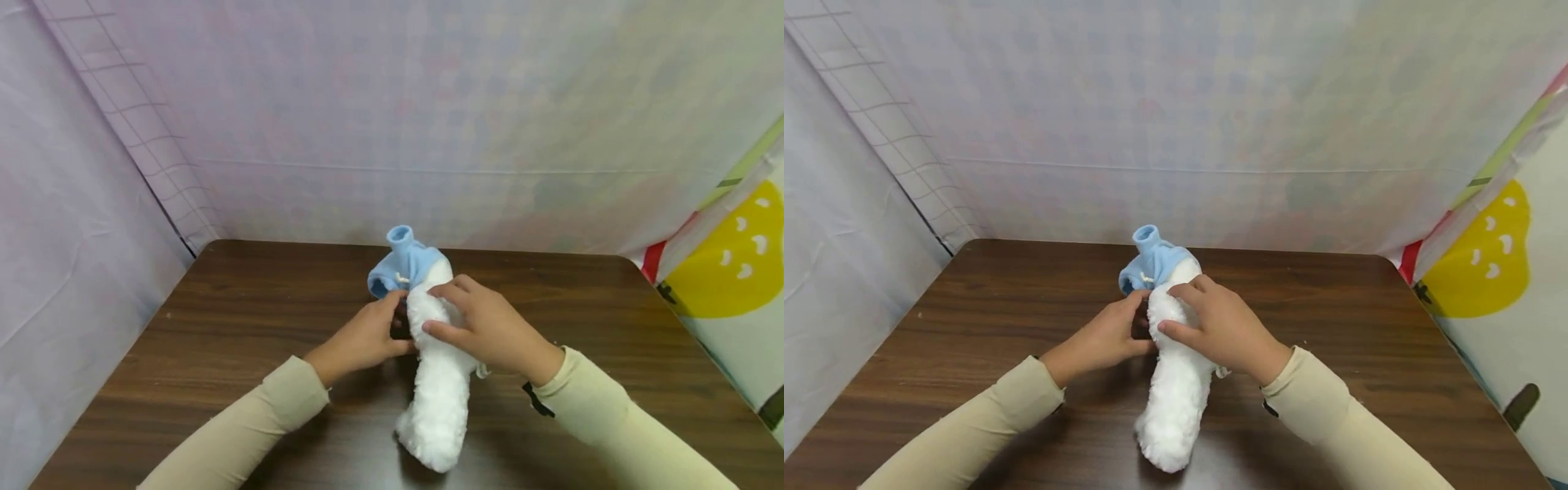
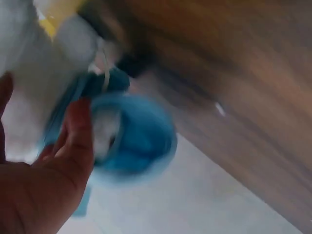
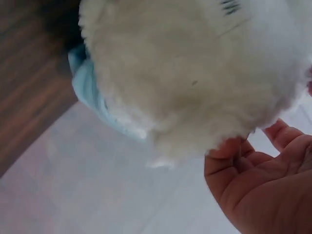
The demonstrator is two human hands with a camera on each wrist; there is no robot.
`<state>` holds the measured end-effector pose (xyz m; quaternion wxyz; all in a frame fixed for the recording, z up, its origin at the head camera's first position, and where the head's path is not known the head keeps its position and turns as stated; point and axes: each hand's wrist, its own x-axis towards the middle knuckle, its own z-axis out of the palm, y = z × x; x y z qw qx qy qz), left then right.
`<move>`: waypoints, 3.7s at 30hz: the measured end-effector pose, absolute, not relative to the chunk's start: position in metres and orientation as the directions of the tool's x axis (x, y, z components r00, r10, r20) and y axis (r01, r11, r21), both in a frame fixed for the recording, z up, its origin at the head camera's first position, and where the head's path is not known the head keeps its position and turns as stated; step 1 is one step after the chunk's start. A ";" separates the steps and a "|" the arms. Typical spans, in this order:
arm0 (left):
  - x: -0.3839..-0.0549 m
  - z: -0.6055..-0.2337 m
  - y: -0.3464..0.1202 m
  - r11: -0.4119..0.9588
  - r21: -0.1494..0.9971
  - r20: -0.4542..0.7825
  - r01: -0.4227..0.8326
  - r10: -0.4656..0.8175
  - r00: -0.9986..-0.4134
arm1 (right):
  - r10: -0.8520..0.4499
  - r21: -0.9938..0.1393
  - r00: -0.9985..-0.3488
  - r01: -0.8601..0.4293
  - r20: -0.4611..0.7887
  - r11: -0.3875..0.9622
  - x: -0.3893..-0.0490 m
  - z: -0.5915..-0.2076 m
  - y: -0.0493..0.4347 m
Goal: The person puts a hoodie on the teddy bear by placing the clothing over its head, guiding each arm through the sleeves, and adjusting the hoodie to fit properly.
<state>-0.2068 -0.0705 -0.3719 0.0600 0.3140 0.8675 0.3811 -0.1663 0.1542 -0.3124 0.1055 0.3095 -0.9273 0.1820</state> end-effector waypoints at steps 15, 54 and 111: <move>-0.217 -0.353 -0.100 0.455 0.705 0.293 0.544 0.512 -0.807 | -0.585 -0.382 -0.681 -0.732 0.440 0.564 -0.176 -0.342 0.133; -0.197 -0.359 -0.110 0.560 0.506 0.155 0.656 0.689 -0.708 | -0.498 -0.537 -0.867 -0.413 -0.015 0.736 -0.178 -0.371 0.155; -0.190 -0.375 -0.084 0.708 0.319 0.158 0.630 0.616 -0.772 | -0.612 -0.227 -0.785 -0.615 0.093 0.755 -0.186 -0.365 0.144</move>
